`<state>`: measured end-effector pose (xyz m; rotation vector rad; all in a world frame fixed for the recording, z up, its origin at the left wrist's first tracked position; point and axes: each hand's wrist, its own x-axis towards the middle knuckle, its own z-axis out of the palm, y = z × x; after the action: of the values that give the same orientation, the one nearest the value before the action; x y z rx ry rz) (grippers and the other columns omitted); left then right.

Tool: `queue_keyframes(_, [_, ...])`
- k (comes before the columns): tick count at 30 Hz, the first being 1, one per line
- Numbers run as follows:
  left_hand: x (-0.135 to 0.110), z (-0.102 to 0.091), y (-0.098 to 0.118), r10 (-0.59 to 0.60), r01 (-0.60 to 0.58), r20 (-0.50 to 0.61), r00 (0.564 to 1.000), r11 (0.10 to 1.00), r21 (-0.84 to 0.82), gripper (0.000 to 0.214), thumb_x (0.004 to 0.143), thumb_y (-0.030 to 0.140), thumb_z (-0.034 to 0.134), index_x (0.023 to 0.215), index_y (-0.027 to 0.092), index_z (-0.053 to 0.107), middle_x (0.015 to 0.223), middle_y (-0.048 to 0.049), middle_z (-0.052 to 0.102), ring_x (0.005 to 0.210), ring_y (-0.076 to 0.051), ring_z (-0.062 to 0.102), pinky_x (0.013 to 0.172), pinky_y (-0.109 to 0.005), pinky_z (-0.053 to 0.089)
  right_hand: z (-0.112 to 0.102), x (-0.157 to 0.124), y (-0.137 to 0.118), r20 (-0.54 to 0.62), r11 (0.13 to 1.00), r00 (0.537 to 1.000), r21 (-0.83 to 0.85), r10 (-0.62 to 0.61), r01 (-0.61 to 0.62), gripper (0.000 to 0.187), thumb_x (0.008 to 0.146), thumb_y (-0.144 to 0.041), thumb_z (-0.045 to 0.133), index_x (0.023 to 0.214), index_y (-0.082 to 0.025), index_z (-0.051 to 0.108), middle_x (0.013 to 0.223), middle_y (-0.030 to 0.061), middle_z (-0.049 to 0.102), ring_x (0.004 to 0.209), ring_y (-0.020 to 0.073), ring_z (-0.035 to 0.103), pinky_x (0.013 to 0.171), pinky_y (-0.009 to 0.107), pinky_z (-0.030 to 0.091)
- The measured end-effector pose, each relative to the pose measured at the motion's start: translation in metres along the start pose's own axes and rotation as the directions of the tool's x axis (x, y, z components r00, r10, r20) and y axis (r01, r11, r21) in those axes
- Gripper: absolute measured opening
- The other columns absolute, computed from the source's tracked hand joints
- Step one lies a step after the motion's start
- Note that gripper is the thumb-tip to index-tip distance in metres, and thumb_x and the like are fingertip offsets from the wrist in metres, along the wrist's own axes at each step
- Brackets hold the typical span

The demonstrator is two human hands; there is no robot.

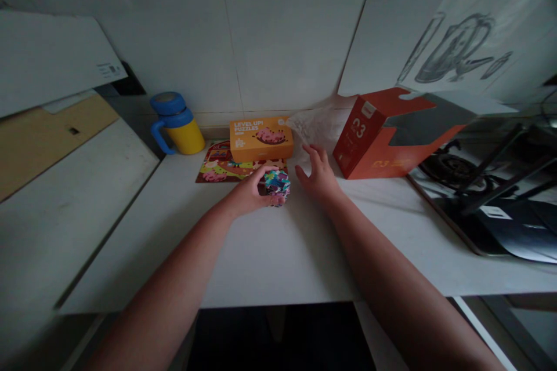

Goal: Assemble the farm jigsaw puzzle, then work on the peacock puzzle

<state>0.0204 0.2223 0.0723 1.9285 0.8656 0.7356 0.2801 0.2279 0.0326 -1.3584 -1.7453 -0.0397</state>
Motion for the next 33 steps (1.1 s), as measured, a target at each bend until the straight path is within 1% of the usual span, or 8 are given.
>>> queue_keyframes(3, [0.0,0.0,-0.001,-0.003,0.003,0.005,1.0,1.0,-0.021,0.088,0.074,0.057,0.094,0.147,0.025,0.055,0.143,-0.0136,0.067,0.122,-0.031,0.07,0.108,-0.044,0.054,-0.001,0.0,-0.004,0.014,0.999,0.999,0.041,-0.036,0.036,0.056,0.098,-0.032,0.063,0.152,-0.02,0.051,0.161,0.0234,0.042,0.151,0.0357,0.045,0.121,0.057,0.045])
queue_keyframes(5, [0.0,0.0,-0.002,-0.003,0.004,0.008,1.0,0.999,-0.049,0.088,0.075,0.056,0.094,0.147,0.025,0.055,0.144,-0.014,0.066,0.123,-0.031,0.07,0.109,-0.045,0.054,-0.006,0.001,-0.012,-0.008,0.997,0.999,0.056,-0.048,0.048,0.048,0.101,-0.032,0.06,0.147,-0.021,0.055,0.159,0.0221,0.046,0.149,0.0353,0.048,0.121,0.058,0.045])
queue_keyframes(8, [0.0,-0.002,-0.003,0.008,-0.008,-0.004,1.0,0.998,-0.065,0.088,0.074,0.056,0.095,0.147,0.026,0.056,0.149,-0.0144,0.064,0.127,-0.032,0.069,0.114,-0.046,0.052,-0.019,0.002,-0.029,-0.022,0.992,0.997,0.102,-0.074,0.076,0.033,0.106,-0.036,0.057,0.136,-0.023,0.063,0.143,0.0192,0.059,0.135,0.0333,0.059,0.115,0.055,0.05])
queue_keyframes(10, [0.001,-0.003,-0.003,0.024,-0.025,-0.013,1.0,0.998,-0.058,0.086,0.074,0.055,0.095,0.146,0.026,0.058,0.149,-0.0142,0.063,0.13,-0.032,0.067,0.116,-0.047,0.051,-0.028,0.001,-0.042,0.018,0.984,0.995,0.152,-0.095,0.092,0.028,0.108,-0.04,0.055,0.129,-0.024,0.066,0.128,0.0159,0.067,0.122,0.0315,0.066,0.107,0.053,0.055])
queue_keyframes(12, [0.001,-0.003,-0.004,0.049,-0.05,-0.011,0.999,0.997,-0.059,0.081,0.076,0.053,0.094,0.144,0.026,0.059,0.149,-0.014,0.063,0.132,-0.032,0.066,0.117,-0.048,0.05,-0.036,0.0,-0.054,0.094,0.972,0.987,0.206,-0.132,0.111,0.03,0.108,-0.044,0.058,0.127,-0.024,0.067,0.118,0.0136,0.071,0.111,0.0301,0.069,0.1,0.049,0.058])
queue_keyframes(18, [0.003,-0.002,-0.008,0.084,-0.085,-0.027,0.996,0.996,-0.039,0.067,0.08,0.044,0.091,0.138,0.024,0.063,0.147,-0.0143,0.065,0.133,-0.033,0.066,0.113,-0.051,0.053,-0.043,-0.001,-0.064,0.285,0.92,0.915,0.348,-0.286,0.179,0.048,0.098,-0.052,0.075,0.136,-0.024,0.066,0.125,0.0133,0.072,0.11,0.0287,0.07,0.098,0.046,0.058])
queue_keyframes(23, [0.003,-0.001,-0.012,0.086,-0.086,-0.015,0.996,0.996,-0.035,0.064,0.082,0.041,0.089,0.137,0.025,0.063,0.146,-0.0129,0.066,0.133,-0.031,0.066,0.116,-0.052,0.051,-0.042,0.0,-0.06,0.293,0.927,0.922,0.348,-0.253,0.144,0.039,0.098,-0.047,0.076,0.129,-0.024,0.07,0.117,0.0119,0.073,0.101,0.0258,0.071,0.09,0.043,0.06])
queue_keyframes(33, [0.003,-0.002,-0.009,0.07,-0.072,-0.022,0.997,0.994,-0.088,0.063,0.081,0.045,0.091,0.133,0.023,0.064,0.138,-0.0121,0.069,0.126,-0.03,0.069,0.114,-0.05,0.053,-0.042,-0.001,-0.058,0.256,0.961,0.953,0.26,-0.161,0.093,0.03,0.097,-0.039,0.078,0.121,-0.024,0.072,0.107,0.0074,0.078,0.086,0.0211,0.073,0.078,0.035,0.059])
